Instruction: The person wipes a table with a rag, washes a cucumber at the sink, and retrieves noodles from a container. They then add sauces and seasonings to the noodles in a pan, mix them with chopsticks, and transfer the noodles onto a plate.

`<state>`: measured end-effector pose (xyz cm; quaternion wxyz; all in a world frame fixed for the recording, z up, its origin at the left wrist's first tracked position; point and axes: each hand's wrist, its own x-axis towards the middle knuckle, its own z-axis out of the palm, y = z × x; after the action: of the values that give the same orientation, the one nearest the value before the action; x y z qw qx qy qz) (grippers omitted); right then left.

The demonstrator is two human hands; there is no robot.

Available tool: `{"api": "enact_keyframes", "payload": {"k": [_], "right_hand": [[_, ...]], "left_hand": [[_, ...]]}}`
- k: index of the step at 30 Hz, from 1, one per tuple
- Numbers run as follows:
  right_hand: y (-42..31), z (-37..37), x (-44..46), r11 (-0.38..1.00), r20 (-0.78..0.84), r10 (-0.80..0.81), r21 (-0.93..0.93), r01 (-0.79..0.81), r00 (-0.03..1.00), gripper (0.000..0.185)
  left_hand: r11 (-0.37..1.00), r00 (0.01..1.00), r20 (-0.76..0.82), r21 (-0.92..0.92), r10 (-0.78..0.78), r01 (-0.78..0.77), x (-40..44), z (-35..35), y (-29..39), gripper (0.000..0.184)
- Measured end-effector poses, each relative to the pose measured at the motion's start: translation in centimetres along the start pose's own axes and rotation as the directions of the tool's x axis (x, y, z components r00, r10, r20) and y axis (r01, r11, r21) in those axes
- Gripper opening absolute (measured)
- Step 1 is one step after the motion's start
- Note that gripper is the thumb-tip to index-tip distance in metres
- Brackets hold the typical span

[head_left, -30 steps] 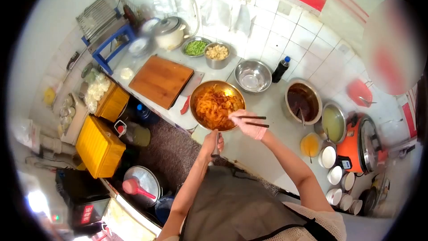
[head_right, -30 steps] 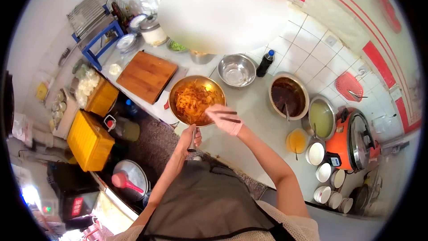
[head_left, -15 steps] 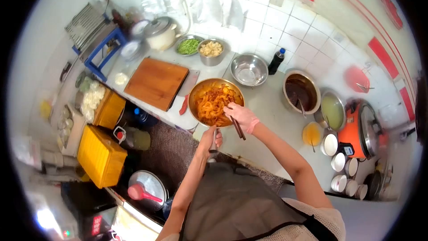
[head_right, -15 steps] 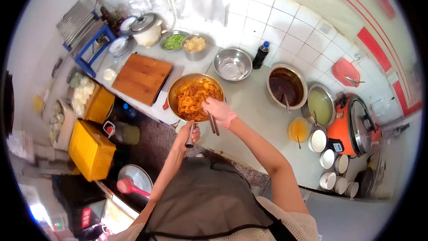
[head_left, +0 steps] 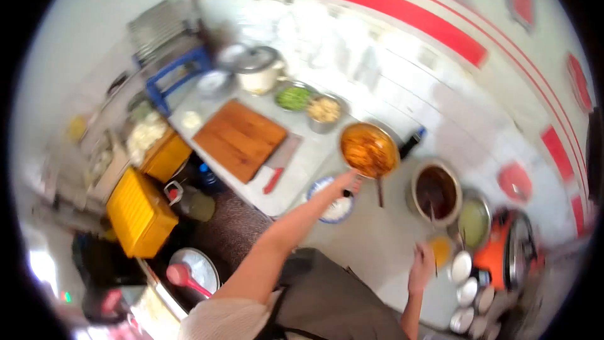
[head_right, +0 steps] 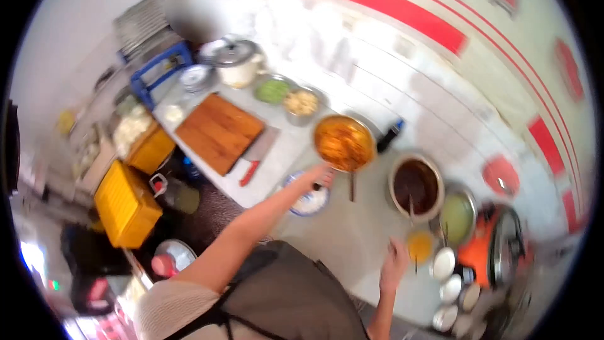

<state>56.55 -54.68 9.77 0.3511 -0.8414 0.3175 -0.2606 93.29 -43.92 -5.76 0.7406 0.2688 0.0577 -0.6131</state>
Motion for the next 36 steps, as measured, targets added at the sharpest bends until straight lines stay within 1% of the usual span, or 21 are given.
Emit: {"api": "enact_keyframes", "payload": {"k": [1, 2, 4, 8, 10, 11, 13, 14, 15, 17, 18, 19, 20, 21, 23, 24, 26, 29, 32, 34, 36], "right_hand": [[-0.6, 0.0, -0.8, 0.998, -0.041, 0.013, -0.055, -0.016, 0.999, 0.013], [0.3, 0.3, -1.4, 0.994, -0.020, 0.111, 0.010, -0.111, 0.994, 0.015], [3.9, 2.0, -2.5, 0.971, -0.049, 0.134, 0.205, -0.121, 0.990, 0.014], [-2.3, 3.5, -2.2, 0.978, 0.224, 0.201, 0.014, -0.210, 0.954, 0.030], [-4.9, 7.9, 0.1, 0.966, 0.341, 0.161, 0.136, -0.218, 0.926, 0.013], [-6.3, 9.8, 1.6, 0.993, 0.383, 0.036, 0.089, -0.075, 0.923, 0.013], [-10.0, 14.9, 5.1, 0.993, 0.478, -0.110, 0.027, 0.111, 0.871, 0.013], [-12.3, 18.0, 6.9, 0.989, 0.525, -0.131, 0.008, 0.149, 0.841, 0.013], [-15.5, 21.1, 9.0, 0.984, 0.575, -0.174, 0.072, 0.163, 0.799, 0.012], [-22.0, 28.6, 12.5, 0.968, 0.648, -0.251, 0.148, 0.205, 0.719, 0.015], [-25.0, 33.1, 14.1, 0.958, 0.673, -0.284, 0.163, 0.237, 0.683, 0.017], [-28.1, 38.3, 15.3, 0.885, 0.587, -0.465, 0.297, 0.358, 0.663, 0.018], [-31.6, 43.8, 16.4, 0.782, 0.475, -0.623, 0.406, 0.473, 0.622, 0.020], [-35.7, 48.9, 18.0, 0.785, 0.511, -0.619, 0.383, 0.486, 0.597, 0.020], [-43.6, 59.4, 21.2, 0.717, 0.498, -0.688, 0.361, 0.596, 0.528, 0.022], [-45.1, 67.3, 23.5, 0.560, 0.328, -0.822, 0.321, 0.764, 0.465, 0.024], [-51.9, 79.6, 29.5, 0.597, 0.605, -0.630, -0.023, 0.802, 0.487, 0.023], [-54.5, 93.2, 36.6, 0.533, 0.503, -0.649, -0.236, 0.813, 0.571, 0.020], [-55.5, 96.7, 39.7, 0.413, 0.624, -0.525, -0.407, 0.815, 0.578, 0.019], [-55.3, 97.2, 40.6, 0.323, 0.694, -0.417, -0.490, 0.810, 0.587, 0.019], [-54.9, 97.4, 41.6, 0.173, 0.694, -0.542, -0.459, 0.871, 0.474, 0.020]], "left_hand": [[0.999, 0.997, 0.072, -0.048, 0.000, 0.004, 1.3, 0.5, 0.9, 0.033], [0.956, 0.992, -0.086, 0.287, 0.090, -0.062, 4.2, 0.0, 1.5, 0.033], [0.936, 0.993, 0.029, 0.330, 0.115, -0.118, 7.5, -1.3, 2.7, 0.040], [0.990, 0.996, 0.002, 0.108, -0.086, 0.085, 8.8, -3.2, 4.1, 0.051], [0.916, 0.990, -0.093, 0.396, 0.107, -0.062, 4.7, -1.4, 5.4, 0.049], [0.727, 0.979, -0.177, 0.684, 0.103, 0.047, -0.2, -1.4, 8.8, 0.047], [0.619, 0.932, -0.165, 0.782, 0.322, -0.075, -4.3, -7.2, 13.0, 0.038], [0.682, 0.853, -0.051, 0.626, 0.520, -0.379, -6.6, -13.0, 14.6, 0.030], [0.664, 0.784, -0.160, 0.645, 0.600, -0.377, -11.4, -16.0, 17.9, 0.028], [0.335, 0.279, -0.316, 0.942, 0.907, -0.020, -21.4, -20.9, 23.9, 0.025], [0.367, 0.189, -0.370, 0.929, 0.910, 0.050, -26.2, -24.9, 27.2, 0.026], [0.439, 0.117, -0.431, 0.896, 0.895, -0.057, -29.8, -30.0, 30.3, 0.028], [0.358, -0.056, -0.354, 0.930, 0.934, 0.079, -33.2, -33.3, 32.7, 0.028], [0.276, -0.216, -0.230, 0.937, 0.949, 0.213, -35.7, -36.1, 35.9, 0.028], [0.315, -0.286, -0.236, 0.909, 0.929, 0.273, -37.8, -41.5, 40.4, 0.038], [0.308, -0.314, -0.204, 0.892, 0.927, 0.330, -38.1, -42.0, 42.4, 0.045], [0.348, -0.307, -0.222, 0.817, 0.926, 0.459, -38.3, -42.0, 45.9, 0.059], [0.217, -0.104, -0.191, 0.853, 0.976, 0.475, -39.0, -43.5, 48.7, 0.047], [0.363, 0.019, -0.382, 0.891, 0.924, 0.273, -41.9, -43.2, 50.0, 0.039], [0.331, 0.026, -0.353, 0.899, 0.935, 0.287, -43.8, -41.7, 50.4, 0.038], [0.153, 0.141, -0.242, 0.874, 0.960, 0.462, -44.4, -42.5, 50.2, 0.042]]}}
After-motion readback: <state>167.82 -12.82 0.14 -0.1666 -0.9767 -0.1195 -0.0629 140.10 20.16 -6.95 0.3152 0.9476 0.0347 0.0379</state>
